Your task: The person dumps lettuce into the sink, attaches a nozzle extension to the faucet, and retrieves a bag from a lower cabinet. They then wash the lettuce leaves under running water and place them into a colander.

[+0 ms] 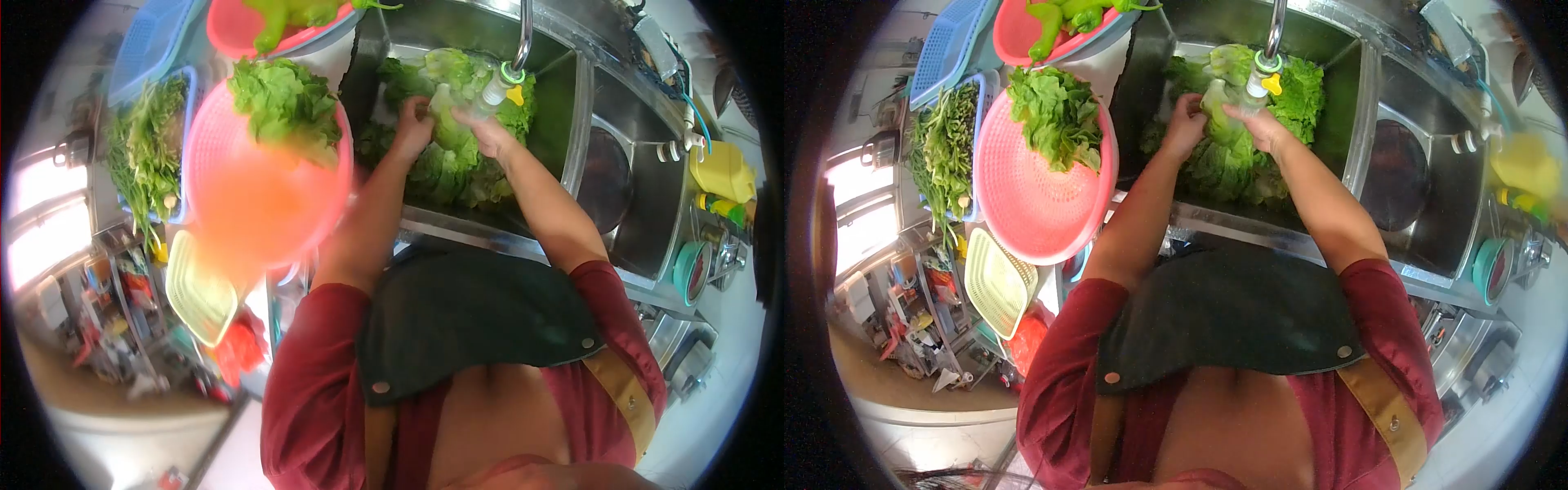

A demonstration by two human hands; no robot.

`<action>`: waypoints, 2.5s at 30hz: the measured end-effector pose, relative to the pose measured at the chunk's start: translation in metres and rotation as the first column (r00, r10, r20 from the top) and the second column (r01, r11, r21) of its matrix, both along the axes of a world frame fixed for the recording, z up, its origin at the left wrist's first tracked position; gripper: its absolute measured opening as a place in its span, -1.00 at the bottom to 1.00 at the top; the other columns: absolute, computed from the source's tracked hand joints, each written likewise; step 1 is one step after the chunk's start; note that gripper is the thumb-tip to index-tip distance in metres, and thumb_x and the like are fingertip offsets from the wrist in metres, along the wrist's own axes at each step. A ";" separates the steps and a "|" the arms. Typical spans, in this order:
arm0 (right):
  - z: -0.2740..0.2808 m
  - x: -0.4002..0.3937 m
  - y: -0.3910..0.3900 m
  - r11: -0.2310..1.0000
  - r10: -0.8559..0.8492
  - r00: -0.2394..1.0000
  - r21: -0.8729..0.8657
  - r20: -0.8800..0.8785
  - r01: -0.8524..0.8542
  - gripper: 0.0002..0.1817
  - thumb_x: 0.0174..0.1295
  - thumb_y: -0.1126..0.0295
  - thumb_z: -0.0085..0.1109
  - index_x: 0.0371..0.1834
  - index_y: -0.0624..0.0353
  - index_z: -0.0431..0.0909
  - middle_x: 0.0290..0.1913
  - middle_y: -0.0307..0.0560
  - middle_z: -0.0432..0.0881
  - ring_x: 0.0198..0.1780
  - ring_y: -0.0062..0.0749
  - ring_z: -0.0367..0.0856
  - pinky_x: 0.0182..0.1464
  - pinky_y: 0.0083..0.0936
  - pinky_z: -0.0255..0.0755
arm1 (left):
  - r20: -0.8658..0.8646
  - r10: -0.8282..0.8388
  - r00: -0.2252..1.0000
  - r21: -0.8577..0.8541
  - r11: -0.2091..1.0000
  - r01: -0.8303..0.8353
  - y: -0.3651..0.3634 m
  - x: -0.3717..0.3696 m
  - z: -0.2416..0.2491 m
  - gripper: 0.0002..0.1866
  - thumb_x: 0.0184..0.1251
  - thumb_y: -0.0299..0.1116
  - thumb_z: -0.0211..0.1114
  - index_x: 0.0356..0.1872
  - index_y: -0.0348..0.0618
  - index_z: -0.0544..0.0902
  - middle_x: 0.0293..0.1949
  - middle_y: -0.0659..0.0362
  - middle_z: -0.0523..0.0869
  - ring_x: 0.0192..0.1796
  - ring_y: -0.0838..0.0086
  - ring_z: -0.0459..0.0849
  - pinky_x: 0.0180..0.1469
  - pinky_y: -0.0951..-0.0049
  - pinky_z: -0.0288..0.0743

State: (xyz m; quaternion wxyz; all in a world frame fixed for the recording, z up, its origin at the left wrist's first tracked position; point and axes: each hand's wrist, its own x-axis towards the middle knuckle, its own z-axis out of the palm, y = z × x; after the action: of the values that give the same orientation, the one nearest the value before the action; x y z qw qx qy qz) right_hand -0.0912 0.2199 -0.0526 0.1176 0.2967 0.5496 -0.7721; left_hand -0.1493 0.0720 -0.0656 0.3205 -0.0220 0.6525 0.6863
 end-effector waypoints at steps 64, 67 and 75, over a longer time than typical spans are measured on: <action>0.030 -0.011 -0.014 0.968 0.035 0.999 -0.249 -0.021 -0.039 -0.14 0.06 0.29 0.22 0.38 0.15 -0.10 0.24 -0.01 0.27 0.24 -0.29 0.26 0.22 -0.30 0.14 | -0.566 -0.397 0.722 0.103 0.835 0.540 -0.041 0.061 0.202 -0.74 0.08 -0.45 0.25 -0.18 -0.20 0.50 -0.25 0.15 0.48 -0.22 0.33 0.45 -0.17 0.41 0.39; 0.010 -0.006 -0.008 0.991 0.131 0.989 0.015 -0.073 -0.130 -0.08 0.03 0.36 0.23 0.39 0.20 -0.18 0.23 -0.01 0.28 0.23 -0.33 0.24 0.24 -0.39 0.06 | -0.636 -0.167 0.753 -0.382 0.917 -0.119 -0.024 0.056 0.069 -0.50 0.04 -0.32 0.34 0.05 -0.19 0.42 -0.12 0.07 0.45 -0.17 0.41 0.48 -0.17 0.46 0.42; -0.014 0.009 0.027 0.906 0.259 0.951 -0.300 -0.168 -0.299 -0.31 0.05 0.52 0.09 0.30 0.20 0.06 0.07 -0.04 0.42 0.06 -0.40 0.40 0.08 -0.43 0.30 | -0.050 -0.212 0.976 -0.064 0.976 0.208 -0.030 0.015 0.012 -0.43 -0.08 -0.32 0.45 0.04 -0.13 0.47 -0.30 0.17 0.59 -0.26 0.50 0.55 -0.20 0.48 0.43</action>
State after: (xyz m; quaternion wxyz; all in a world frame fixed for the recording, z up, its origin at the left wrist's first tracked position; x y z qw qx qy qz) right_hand -0.0822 0.2464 -0.0663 0.2395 0.1432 0.4591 -0.8434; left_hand -0.1344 0.0423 -0.0539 0.3720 0.0570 0.6795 0.6298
